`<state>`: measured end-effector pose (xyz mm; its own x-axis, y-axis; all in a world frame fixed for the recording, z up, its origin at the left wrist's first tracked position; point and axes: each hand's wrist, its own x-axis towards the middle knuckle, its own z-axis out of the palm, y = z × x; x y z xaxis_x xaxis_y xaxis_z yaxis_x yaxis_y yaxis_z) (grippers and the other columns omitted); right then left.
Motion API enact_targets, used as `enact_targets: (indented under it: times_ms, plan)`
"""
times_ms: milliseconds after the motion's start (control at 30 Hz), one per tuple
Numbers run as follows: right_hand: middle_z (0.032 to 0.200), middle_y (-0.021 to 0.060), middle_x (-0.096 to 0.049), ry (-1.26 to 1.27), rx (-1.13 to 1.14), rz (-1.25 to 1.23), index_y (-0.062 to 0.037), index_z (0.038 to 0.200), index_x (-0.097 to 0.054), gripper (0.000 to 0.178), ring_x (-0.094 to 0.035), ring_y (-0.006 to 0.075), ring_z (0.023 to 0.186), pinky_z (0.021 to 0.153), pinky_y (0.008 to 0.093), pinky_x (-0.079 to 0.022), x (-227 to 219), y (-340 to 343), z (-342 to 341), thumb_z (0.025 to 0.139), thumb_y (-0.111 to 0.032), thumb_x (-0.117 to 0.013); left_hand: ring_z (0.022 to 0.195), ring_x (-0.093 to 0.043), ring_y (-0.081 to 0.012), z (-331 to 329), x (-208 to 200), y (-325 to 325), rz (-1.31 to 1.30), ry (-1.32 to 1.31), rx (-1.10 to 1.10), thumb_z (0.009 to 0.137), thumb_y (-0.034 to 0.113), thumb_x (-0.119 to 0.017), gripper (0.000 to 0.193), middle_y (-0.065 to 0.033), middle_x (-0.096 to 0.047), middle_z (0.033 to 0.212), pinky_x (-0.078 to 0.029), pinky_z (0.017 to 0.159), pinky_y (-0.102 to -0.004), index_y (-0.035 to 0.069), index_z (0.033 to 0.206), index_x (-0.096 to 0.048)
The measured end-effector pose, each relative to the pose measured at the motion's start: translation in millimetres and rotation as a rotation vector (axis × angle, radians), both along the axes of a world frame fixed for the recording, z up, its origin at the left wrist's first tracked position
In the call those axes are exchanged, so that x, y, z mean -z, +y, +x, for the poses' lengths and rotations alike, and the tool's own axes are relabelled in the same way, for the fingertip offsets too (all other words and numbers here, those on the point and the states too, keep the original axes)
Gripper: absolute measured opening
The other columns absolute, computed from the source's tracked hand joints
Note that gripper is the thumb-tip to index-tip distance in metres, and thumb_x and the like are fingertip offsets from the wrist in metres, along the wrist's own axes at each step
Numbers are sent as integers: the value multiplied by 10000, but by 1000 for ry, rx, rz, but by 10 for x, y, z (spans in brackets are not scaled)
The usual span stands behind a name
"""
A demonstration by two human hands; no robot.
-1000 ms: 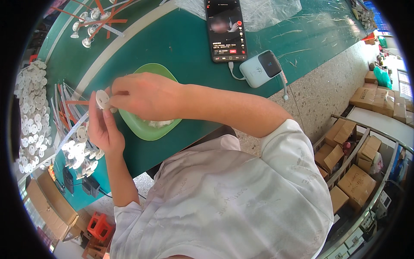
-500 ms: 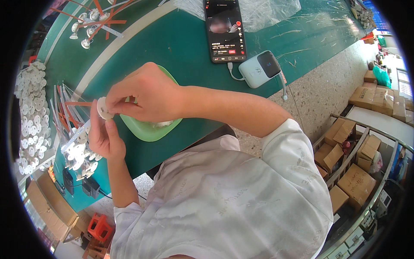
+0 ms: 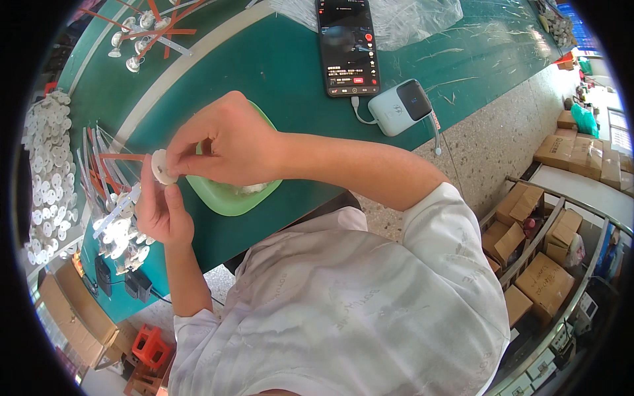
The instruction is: The person assembles light fixtures by hand, taking circular pieces, applying a substance from a bowl to them, attaching the pieces onto the ends of LED strips, and placing the assembled strips onto the workbench.
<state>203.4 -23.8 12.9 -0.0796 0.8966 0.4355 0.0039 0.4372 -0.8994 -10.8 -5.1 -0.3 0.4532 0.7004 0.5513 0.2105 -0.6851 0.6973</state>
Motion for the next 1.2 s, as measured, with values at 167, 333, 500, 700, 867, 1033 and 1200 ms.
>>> enact_targets:
  times_ms: [167,333,500,700,867,1033,1200]
  plan:
    - [867,42,-775,-48,12,26,-80,872,-793,79,-703,137,706,574,256,-558,0,4,-1,817,-23,-800,962,-730,-252,14,6,9,19,-13,5,957,9,-621,469,-281,-725,1102,-549,873,-332,-161,1380,-512]
    - [866,49,-770,-48,12,60,-86,877,-794,89,-701,149,714,573,258,-558,21,7,-12,813,-25,-801,957,-730,-255,19,-14,7,32,-17,-2,959,10,-615,467,-284,-724,1104,-550,873,-335,-160,1381,-512]
    - [945,63,-756,-102,-44,148,-86,938,-800,136,-700,178,776,613,270,-559,20,32,6,824,-13,-791,946,-725,-248,-1,26,30,10,-63,-12,964,17,-603,461,-271,-728,1102,-551,864,-327,-170,1376,-510]
    - [967,60,-754,6,-212,93,-84,968,-799,157,-703,185,837,639,280,-562,-12,58,50,833,-7,-780,924,-721,-229,-72,27,31,23,-83,39,956,50,-627,483,-265,-729,1105,-548,845,-312,-169,1372,-517]
    - [968,63,-756,-27,-195,-82,-79,967,-791,142,-707,172,840,656,284,-578,-115,-5,61,842,-13,-776,888,-713,-206,-63,63,32,31,-117,49,947,40,-632,494,-272,-731,1087,-543,815,-296,-165,1380,-512]
    - [951,67,-754,-67,-109,-27,-67,951,-777,110,-712,167,806,672,287,-595,-36,10,31,850,-24,-772,900,-705,-195,-78,46,13,7,-120,56,942,44,-647,498,-263,-734,1085,-541,825,-299,-164,1377,-518]
    - [903,66,-740,-88,-121,41,-38,924,-744,62,-712,181,778,677,288,-602,3,17,20,869,-10,-742,898,-691,-185,-38,44,7,-7,-92,33,947,26,-648,477,-256,-735,1084,-543,831,-304,-158,1370,-531]
